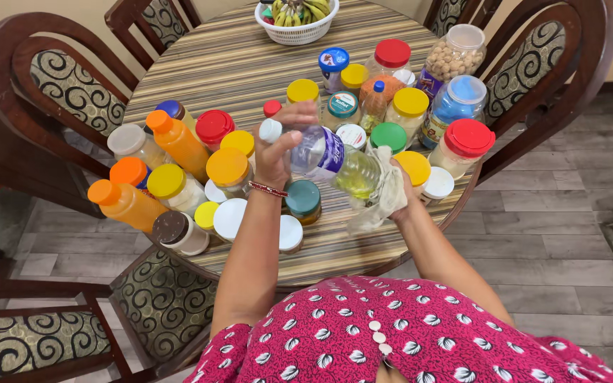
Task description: The person wipes the surfaces of multiple plastic jars and bottles on a round table using a white cloth. The person picks up each container, wipes it, and places it back on the table. The person briefly moves to the kitchen counter to wipe a utensil before returning to the table to continue wiping the jars.
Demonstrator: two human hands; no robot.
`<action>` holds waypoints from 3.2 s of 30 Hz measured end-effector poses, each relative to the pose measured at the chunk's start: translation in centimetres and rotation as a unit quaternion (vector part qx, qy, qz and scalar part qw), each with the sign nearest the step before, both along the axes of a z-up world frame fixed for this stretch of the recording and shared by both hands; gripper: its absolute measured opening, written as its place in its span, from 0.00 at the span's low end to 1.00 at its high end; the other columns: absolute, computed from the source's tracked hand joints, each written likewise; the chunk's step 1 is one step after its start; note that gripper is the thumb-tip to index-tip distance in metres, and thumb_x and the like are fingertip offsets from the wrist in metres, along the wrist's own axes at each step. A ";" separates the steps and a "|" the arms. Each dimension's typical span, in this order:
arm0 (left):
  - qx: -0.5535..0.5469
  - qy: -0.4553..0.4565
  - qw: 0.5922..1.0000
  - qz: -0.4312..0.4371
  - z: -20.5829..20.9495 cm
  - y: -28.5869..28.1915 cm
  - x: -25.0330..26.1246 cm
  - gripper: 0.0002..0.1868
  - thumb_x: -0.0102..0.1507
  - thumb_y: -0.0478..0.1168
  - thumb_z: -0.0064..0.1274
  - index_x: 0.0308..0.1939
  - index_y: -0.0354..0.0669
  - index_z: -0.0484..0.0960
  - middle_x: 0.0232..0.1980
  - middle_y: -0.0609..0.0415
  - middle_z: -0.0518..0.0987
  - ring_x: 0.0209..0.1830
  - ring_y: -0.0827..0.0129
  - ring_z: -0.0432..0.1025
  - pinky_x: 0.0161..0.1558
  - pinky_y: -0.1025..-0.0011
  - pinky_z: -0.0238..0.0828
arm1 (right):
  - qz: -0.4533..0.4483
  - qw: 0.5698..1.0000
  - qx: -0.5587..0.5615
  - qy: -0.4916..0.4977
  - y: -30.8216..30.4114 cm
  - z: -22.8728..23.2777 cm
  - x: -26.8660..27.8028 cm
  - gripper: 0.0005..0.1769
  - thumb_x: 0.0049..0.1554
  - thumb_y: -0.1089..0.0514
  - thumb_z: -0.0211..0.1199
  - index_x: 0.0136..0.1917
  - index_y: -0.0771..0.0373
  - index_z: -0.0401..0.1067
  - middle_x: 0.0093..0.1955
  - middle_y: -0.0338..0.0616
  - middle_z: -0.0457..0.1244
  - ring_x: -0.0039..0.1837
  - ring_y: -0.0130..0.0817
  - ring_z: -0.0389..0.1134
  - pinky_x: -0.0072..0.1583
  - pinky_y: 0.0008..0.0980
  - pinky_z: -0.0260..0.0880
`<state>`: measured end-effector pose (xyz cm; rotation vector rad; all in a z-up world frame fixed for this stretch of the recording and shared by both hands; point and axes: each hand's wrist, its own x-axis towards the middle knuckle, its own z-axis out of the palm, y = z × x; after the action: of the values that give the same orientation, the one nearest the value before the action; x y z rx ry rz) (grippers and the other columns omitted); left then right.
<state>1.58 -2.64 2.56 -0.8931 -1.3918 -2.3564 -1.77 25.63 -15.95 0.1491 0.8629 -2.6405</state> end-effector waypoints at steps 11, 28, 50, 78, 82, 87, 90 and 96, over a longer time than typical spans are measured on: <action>0.215 -0.272 0.933 0.095 -2.6 0.2 -0.2 0.19 0.65 0.45 0.59 0.51 0.31 0.82 0.48 0.45 0.82 0.49 0.60 0.77 0.54 0.61 0.75 | -0.137 0.925 0.208 0.287 -0.4 6.4 2.6 0.29 0.52 0.63 0.60 0.68 0.61 0.65 0.64 0.35 0.66 0.64 0.29 0.67 0.68 0.31 0.65; 0.054 -0.218 0.960 0.165 -2.3 1.5 0.0 0.08 0.59 0.32 0.60 0.39 0.29 0.86 0.44 0.42 0.86 0.45 0.63 0.80 0.54 0.65 0.75 | -0.241 0.582 0.643 0.435 -9.1 9.1 7.9 0.25 0.68 0.54 0.54 0.74 0.65 0.58 0.64 0.66 0.64 0.67 0.60 0.65 0.68 0.48 0.63; -0.073 -0.090 0.970 0.216 0.1 2.6 -1.6 0.08 0.60 0.34 0.59 0.40 0.32 0.87 0.43 0.50 0.86 0.42 0.72 0.79 0.49 0.72 0.76 | 0.158 0.982 -0.097 -0.021 -5.1 1.2 2.1 0.28 0.62 0.38 0.56 0.57 0.65 0.75 0.48 0.49 0.71 0.44 0.39 0.73 0.44 0.36 0.74; -0.505 -0.198 0.644 0.540 -9.4 -1.2 -14.0 0.32 0.47 0.52 0.73 0.54 0.52 0.82 0.57 0.48 0.79 0.61 0.50 0.70 0.57 0.50 0.69 | 0.065 0.996 0.049 -0.038 -6.5 1.2 -8.7 0.24 0.63 0.39 0.53 0.55 0.61 0.73 0.50 0.49 0.70 0.52 0.44 0.74 0.58 0.46 0.75; -0.437 0.025 0.600 0.670 -9.9 -0.1 -12.2 0.32 0.53 0.44 0.66 0.61 0.45 0.77 0.65 0.39 0.75 0.67 0.45 0.68 0.65 0.52 0.70 | 0.082 0.997 0.000 -0.010 -6.6 1.0 -12.7 0.23 0.65 0.39 0.54 0.56 0.61 0.71 0.51 0.49 0.69 0.54 0.45 0.73 0.60 0.48 0.75; -0.203 -0.407 0.845 0.282 -11.9 5.6 -9.1 0.21 0.71 0.46 0.48 0.65 0.43 0.82 0.52 0.33 0.85 0.41 0.47 0.77 0.43 0.54 0.74 | -0.056 0.994 0.087 0.023 -7.4 -0.9 -18.1 0.21 0.67 0.42 0.53 0.58 0.63 0.71 0.50 0.50 0.69 0.52 0.45 0.72 0.56 0.48 0.75; -0.194 -0.478 0.824 0.235 -13.3 6.8 -9.9 0.27 0.80 0.52 0.39 0.62 0.31 0.83 0.49 0.27 0.87 0.42 0.49 0.81 0.37 0.58 0.75 | -0.140 0.983 0.123 0.006 -8.7 -1.5 -19.2 0.22 0.64 0.43 0.49 0.54 0.63 0.69 0.47 0.51 0.69 0.48 0.46 0.73 0.51 0.50 0.77; 0.012 -0.467 0.878 0.107 -19.7 8.1 -14.0 0.29 0.71 0.48 0.38 0.77 0.53 0.62 0.56 0.52 0.77 0.48 0.66 0.71 0.45 0.63 0.71 | 0.137 0.948 0.264 0.115 -10.0 -0.9 -17.7 0.17 0.63 0.48 0.57 0.61 0.58 0.71 0.53 0.40 0.68 0.52 0.30 0.71 0.54 0.35 0.72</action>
<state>-12.47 5.48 -17.17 0.5144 -1.6059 -2.6946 -19.49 15.66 -16.83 -0.1411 1.5348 -2.1435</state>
